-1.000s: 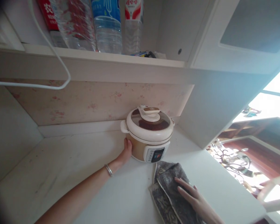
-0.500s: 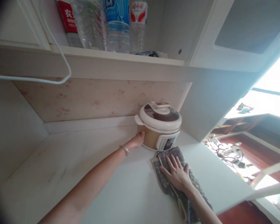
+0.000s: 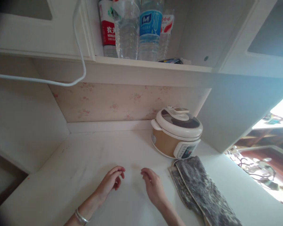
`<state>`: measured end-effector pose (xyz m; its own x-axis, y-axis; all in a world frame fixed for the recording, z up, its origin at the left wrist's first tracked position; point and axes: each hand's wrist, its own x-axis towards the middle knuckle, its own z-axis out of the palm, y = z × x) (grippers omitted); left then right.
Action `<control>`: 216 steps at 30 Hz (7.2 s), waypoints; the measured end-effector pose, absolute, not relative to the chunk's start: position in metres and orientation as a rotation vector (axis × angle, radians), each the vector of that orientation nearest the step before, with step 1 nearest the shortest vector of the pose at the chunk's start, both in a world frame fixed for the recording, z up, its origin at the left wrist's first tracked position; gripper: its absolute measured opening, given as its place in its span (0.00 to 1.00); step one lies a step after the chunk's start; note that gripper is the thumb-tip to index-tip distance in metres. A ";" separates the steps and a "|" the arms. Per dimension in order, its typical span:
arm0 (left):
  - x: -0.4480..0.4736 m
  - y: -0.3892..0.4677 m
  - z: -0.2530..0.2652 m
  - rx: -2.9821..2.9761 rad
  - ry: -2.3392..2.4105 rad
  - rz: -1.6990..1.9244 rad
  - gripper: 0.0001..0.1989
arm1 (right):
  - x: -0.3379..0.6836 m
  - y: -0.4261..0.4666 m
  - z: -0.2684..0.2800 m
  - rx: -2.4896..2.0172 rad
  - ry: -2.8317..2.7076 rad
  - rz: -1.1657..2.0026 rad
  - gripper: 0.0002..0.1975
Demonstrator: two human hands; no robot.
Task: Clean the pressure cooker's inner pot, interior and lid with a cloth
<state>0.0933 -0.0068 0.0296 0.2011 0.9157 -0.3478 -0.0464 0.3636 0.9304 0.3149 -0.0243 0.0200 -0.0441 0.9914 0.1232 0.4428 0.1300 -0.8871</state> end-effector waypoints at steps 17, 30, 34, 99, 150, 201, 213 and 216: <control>0.056 -0.004 0.005 0.907 1.135 1.014 0.27 | 0.163 -0.012 0.014 -1.040 -1.305 1.436 0.26; 0.060 -0.013 0.021 1.114 1.172 1.007 0.23 | 0.166 -0.015 0.011 -1.022 -1.189 1.496 0.26; 0.060 -0.009 0.013 1.154 1.147 1.032 0.23 | 0.165 -0.013 0.009 -1.023 -1.158 1.508 0.26; 0.061 -0.013 0.021 1.210 1.249 0.994 0.23 | 0.165 -0.012 0.007 -0.913 -1.173 1.583 0.24; 0.055 -0.009 0.003 1.020 1.210 0.967 0.24 | 0.162 -0.013 0.007 -1.072 -1.376 1.460 0.27; 0.057 -0.010 0.010 1.044 1.236 1.032 0.21 | 0.162 -0.014 0.010 -1.055 -1.400 1.459 0.27; 0.056 -0.009 0.009 1.075 1.251 1.042 0.23 | 0.163 -0.012 0.008 -1.095 -1.433 1.426 0.26; 0.055 -0.009 0.006 1.077 1.243 1.037 0.23 | 0.163 -0.014 0.009 -1.099 -1.447 1.404 0.26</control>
